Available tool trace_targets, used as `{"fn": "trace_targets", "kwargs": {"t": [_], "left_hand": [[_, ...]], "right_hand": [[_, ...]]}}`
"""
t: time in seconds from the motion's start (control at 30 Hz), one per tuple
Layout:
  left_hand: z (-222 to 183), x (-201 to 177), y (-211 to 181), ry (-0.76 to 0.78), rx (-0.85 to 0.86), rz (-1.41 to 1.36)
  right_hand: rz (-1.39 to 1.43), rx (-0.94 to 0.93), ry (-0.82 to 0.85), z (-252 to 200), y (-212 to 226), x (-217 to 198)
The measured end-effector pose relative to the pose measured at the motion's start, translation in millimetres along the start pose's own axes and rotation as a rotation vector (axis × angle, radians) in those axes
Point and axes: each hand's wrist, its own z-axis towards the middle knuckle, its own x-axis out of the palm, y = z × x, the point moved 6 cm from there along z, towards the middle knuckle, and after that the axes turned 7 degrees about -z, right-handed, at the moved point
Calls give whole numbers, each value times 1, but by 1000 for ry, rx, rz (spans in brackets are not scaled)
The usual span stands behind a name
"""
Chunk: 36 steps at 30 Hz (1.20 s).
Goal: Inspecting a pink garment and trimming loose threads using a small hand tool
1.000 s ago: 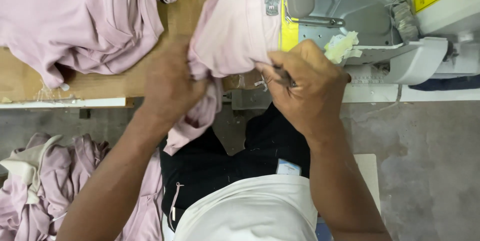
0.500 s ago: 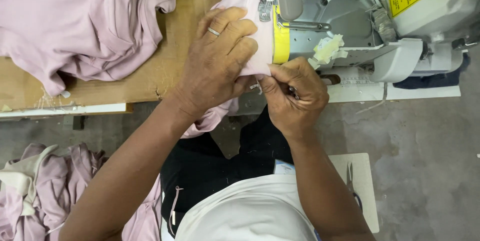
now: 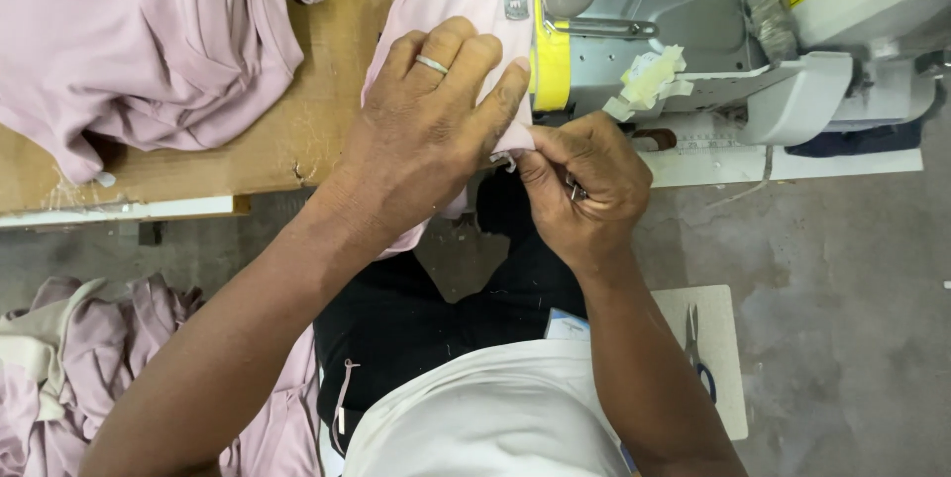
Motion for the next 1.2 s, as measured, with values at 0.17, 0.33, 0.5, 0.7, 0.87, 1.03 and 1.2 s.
{"fn": "trace_targets", "kwargs": {"t": [0.17, 0.33, 0.5, 0.7, 0.87, 1.03, 1.2], "left_hand": [[3, 2, 2, 56, -5, -8], [7, 3, 6, 84, 24, 25], [11, 1, 9, 82, 47, 67], [13, -4, 14, 95, 58, 163], [15, -10, 19, 136, 98, 239], [17, -9, 21, 186, 102, 270], [17, -6, 23, 194, 103, 300]], "right_hand": [[-121, -72, 14, 2, 1, 0], [-154, -81, 8, 1, -3, 1], [-187, -100, 12, 2, -2, 2], [-224, -83, 36, 4, -3, 2], [-150, -109, 13, 6, -4, 2], [-175, -102, 19, 9, -3, 3], [-179, -126, 18, 12, -2, 4]]}}
